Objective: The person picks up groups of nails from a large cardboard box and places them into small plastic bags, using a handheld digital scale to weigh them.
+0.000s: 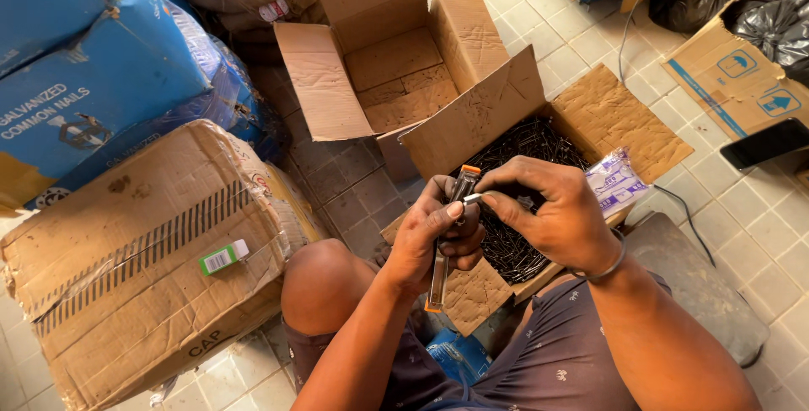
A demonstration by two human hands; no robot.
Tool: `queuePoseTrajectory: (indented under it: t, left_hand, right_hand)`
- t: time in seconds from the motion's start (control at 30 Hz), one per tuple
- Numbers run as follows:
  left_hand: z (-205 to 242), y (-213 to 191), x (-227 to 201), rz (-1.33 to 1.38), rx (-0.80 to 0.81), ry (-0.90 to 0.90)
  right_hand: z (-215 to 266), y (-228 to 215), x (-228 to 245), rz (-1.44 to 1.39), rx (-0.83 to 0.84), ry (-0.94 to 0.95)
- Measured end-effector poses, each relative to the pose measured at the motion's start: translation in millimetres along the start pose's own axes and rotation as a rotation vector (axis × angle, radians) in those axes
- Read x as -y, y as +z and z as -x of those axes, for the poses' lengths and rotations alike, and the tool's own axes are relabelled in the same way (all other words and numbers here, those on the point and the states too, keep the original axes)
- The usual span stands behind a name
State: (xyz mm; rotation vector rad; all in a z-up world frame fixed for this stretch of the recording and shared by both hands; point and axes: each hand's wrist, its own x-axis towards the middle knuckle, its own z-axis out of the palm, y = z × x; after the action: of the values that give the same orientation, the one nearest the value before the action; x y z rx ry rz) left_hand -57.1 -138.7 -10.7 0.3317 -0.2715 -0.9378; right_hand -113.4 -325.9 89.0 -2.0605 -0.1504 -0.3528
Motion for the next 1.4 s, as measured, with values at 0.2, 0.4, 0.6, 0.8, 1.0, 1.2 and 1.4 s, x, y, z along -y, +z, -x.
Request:
queuePoseTrajectory:
  t: [0.2,0.4,0.6,0.8,1.0,1.2,1.4]
  left_hand:
    - [4.4,1.6,-3.5,0.024,0.031,0.028]
    - [6.2,-3.9,0.2,-0.064,0.033,0.052]
    - [8.3,-2.9,-1.8,-0.095,0.064,0.066]
    - [8.7,-6.9,-2.3,-0.103,0.137,0.101]
    - [10.8,-4.1,-3.2,-0.099,0.173,0.133]
    - [12.9,-6.8,-5.2,-0.159,0.191,0.142]
    - [14.5,-10.5,-3.4,-0.192,0.185,0.147]
  right_hand:
    - [6.9,2.3,13.9,0.188,0.029,-0.142]
    - [9.0,9.7,24.5,0.148,-0.005,-0.155]
    - [9.2,13.6,26.5,0.13,-0.04,-0.179]
    - [12.1,19.0,22.7,0.124,-0.101,-0.248]
    - [13.5,18.6,20.0,0.141,-0.115,-0.315]
    - [12.7,32.3,18.3,0.146,-0.176,-0.41]
    - [17.0,34.9,9.2,0.18,-0.197,-0.424]
